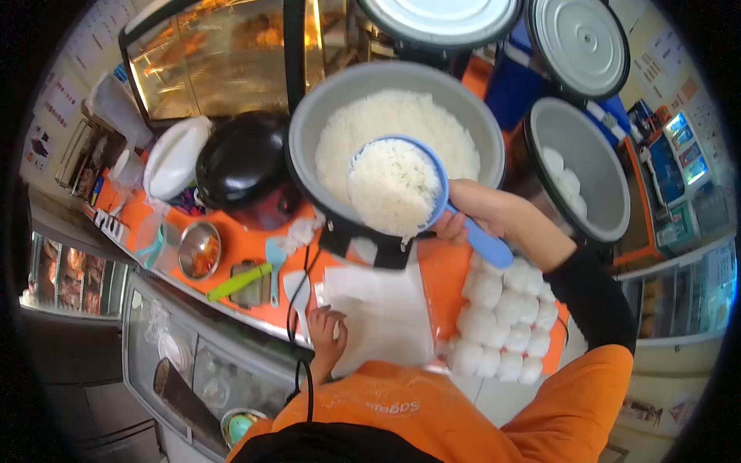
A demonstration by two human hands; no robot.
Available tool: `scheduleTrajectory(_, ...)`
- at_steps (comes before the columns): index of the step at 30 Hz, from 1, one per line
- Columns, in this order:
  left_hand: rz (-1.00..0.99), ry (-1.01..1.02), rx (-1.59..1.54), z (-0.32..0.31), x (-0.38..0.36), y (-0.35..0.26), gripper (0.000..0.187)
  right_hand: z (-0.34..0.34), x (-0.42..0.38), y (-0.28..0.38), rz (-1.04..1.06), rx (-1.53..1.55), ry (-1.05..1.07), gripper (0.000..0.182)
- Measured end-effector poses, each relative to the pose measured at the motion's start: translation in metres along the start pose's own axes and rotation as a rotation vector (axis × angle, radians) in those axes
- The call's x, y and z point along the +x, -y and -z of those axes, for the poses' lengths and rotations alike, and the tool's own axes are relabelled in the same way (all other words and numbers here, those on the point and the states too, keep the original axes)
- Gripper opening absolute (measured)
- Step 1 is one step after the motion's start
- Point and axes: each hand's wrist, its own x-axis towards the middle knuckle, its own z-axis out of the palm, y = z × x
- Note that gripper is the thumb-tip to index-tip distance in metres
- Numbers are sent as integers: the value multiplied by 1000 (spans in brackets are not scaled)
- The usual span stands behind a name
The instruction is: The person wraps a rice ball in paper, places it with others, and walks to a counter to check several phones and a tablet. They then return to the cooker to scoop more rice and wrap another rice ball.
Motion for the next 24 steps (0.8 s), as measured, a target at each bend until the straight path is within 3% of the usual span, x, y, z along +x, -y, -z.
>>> scheduleTrajectory(1, 44, 160, 68, -4, -25, 10, 27, -2, -1, -29, -44, 85, 56, 32)
scheduleTrajectory(3, 116, 293, 186, -4, -48, 0, 58, -9, -6, -85, -126, 249, 167, 35)
scheduleTrajectory(6, 184, 506, 278, -11, -72, 7, 94, -33, 8, -166, -195, 471, 150, 37)
scheduleTrajectory(9, 181, 530, 333, -15, -73, 10, 109, -46, 60, -228, 191, 96, -291, 31)
scheduleTrajectory(12, 166, 487, 311, -16, -74, 12, 108, -33, 161, -316, 718, -1350, -763, 42)
scheduleTrajectory(16, 148, 481, 316, -15, -74, 11, 107, -40, 181, -338, 626, -1364, -736, 50)
scheduleTrajectory(19, 123, 465, 299, -11, -75, 10, 101, -40, 168, -327, 668, -1136, -695, 46)
scheduleTrajectory(20, 79, 500, 295, -11, -83, 10, 95, -44, 153, -320, 812, -1037, -753, 43)
scheduleTrajectory(22, -10, 572, 297, -7, -103, 14, 83, -50, 103, -272, 1293, -939, -1110, 41)
scheduleTrajectory(24, -71, 575, 264, -4, -104, 17, 68, -54, 64, -233, 1347, -205, -837, 40)
